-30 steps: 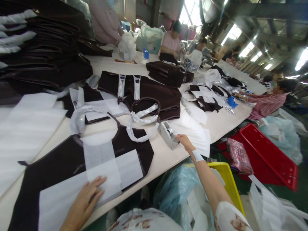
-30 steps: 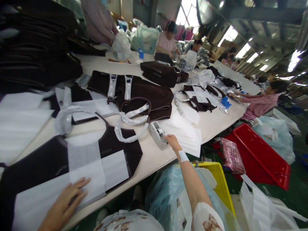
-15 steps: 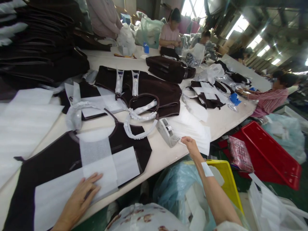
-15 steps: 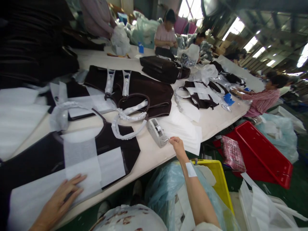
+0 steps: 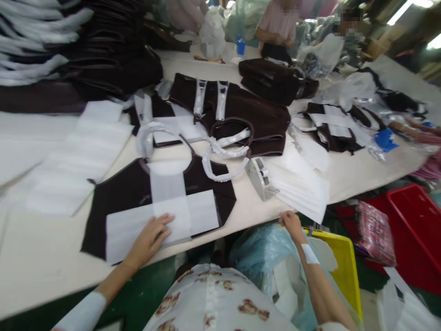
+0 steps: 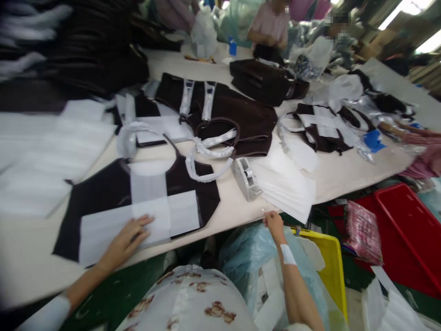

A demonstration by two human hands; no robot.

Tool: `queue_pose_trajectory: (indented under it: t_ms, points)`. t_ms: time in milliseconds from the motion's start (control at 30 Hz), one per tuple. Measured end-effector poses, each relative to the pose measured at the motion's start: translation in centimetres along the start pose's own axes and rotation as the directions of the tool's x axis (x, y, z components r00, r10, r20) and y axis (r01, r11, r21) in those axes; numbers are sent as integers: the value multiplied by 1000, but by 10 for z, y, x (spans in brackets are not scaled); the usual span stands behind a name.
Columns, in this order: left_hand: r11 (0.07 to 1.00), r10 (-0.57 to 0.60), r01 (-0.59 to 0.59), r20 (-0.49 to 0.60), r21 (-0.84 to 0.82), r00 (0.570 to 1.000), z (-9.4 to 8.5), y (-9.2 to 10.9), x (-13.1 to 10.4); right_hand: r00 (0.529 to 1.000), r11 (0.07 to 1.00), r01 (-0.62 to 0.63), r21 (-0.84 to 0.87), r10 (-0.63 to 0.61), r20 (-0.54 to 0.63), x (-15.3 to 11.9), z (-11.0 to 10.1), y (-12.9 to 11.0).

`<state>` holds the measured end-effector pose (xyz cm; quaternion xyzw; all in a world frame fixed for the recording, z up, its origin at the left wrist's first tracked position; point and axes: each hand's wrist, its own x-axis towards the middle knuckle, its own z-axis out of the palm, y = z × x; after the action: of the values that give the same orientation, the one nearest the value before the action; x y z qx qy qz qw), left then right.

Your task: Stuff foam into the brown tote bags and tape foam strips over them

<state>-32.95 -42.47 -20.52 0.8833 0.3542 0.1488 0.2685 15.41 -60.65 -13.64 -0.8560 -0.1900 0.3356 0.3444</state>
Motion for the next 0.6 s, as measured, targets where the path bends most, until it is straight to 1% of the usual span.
queue_pose_trajectory:
  t_ms: [33,67,100,133,167,200,233,267,300,333,367,400,433,467,500,533,600]
  points:
    - [1000,-19,19,6,-19,1000,-1,4,0,998,1000,2,-14,-1,66,-10,3,1]
    - [999,-37,38,13,-38,999,-1,8,1,986,1000,16,-26,-12,168,-20,7,-2]
    - [997,-52,53,16,-57,999,-1,10,1,953,998,44,-36,-31,301,-29,14,-10]
    - [995,-63,64,16,-77,998,-1,11,1,890,996,83,-45,-54,452,-38,23,-22]
    - [993,-68,69,13,-96,998,-1,12,1,796,990,134,-49,-78,600,-47,34,-38]
    - [991,-70,71,8,-113,997,0,13,0,680,979,197,-50,-100,726,-55,48,-58]
    - [989,-69,69,2,-129,998,0,13,0,560,961,272,-47,-119,820,-62,63,-80]
    - [988,-65,64,-4,-143,998,1,14,-1,452,931,361,-43,-135,882,-69,79,-102]
    - [986,-61,59,-11,-153,998,1,14,-1,346,881,472,-34,-150,926,-75,96,-124]
    - [986,-57,53,-19,-161,998,2,15,-2,241,803,596,-18,-158,958,-79,114,-144]
    - [985,-53,48,-26,-167,998,4,15,-2,146,700,714,-4,-144,979,-84,132,-161]
    - [984,-49,43,-33,-172,998,5,15,-2,65,580,814,12,-112,992,-87,149,-176]
    - [984,-47,39,-40,-176,998,6,15,-2,1,455,890,28,-64,998,-90,166,-187]
    - [983,-46,37,-47,-180,998,7,15,-2,-38,331,943,39,-10,999,-92,182,-196]
    - [982,-46,36,-52,-185,998,8,15,-2,-55,214,976,46,40,998,-93,197,-202]
    - [981,-47,36,-56,-190,997,8,16,-2,-58,103,994,49,85,995,-95,211,-206]
    - [979,-48,36,-57,-199,997,9,17,-2,-32,-99,994,47,148,988,-96,235,-210]
